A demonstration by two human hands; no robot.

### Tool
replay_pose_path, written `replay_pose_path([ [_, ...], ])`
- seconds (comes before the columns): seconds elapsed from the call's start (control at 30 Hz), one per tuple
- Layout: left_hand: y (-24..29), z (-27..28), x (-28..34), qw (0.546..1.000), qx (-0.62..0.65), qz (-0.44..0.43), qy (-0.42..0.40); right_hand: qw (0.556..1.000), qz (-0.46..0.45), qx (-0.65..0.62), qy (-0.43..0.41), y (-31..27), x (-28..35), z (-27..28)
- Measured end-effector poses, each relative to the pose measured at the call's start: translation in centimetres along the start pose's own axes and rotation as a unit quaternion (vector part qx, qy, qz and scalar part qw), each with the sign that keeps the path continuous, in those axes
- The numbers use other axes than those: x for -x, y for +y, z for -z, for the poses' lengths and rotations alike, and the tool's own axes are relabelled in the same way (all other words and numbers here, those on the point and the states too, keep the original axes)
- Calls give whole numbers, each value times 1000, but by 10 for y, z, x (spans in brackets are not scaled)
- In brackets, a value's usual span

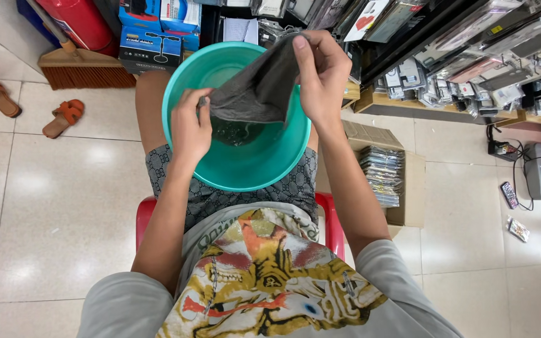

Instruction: The person picks up a stack of packaged phone cases from a shelf, sits down, and then rinses a cloth in a bucket of water. They then use the damp cloth to wipe down and clean several individual phone cases and their packaging one by one.

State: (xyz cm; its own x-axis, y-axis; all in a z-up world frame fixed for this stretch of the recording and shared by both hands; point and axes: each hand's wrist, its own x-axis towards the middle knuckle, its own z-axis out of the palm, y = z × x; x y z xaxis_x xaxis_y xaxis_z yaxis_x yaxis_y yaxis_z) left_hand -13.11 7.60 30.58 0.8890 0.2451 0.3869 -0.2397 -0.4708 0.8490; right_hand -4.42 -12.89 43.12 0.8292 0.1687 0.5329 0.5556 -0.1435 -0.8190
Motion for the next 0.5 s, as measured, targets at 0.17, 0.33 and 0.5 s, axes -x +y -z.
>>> replay_pose_path([
  [0.17,15,-1,3,997,-36,15,-70,999,-12,20,-41,-4,1,2],
  [0.33,28,-32,-5,992,20,-2,-122,982,-37,81,-165,-7,5,-2],
  [0.5,9,-86,-7,990,118,-1,-81,987,-41,4,-155,-17,8,-11],
])
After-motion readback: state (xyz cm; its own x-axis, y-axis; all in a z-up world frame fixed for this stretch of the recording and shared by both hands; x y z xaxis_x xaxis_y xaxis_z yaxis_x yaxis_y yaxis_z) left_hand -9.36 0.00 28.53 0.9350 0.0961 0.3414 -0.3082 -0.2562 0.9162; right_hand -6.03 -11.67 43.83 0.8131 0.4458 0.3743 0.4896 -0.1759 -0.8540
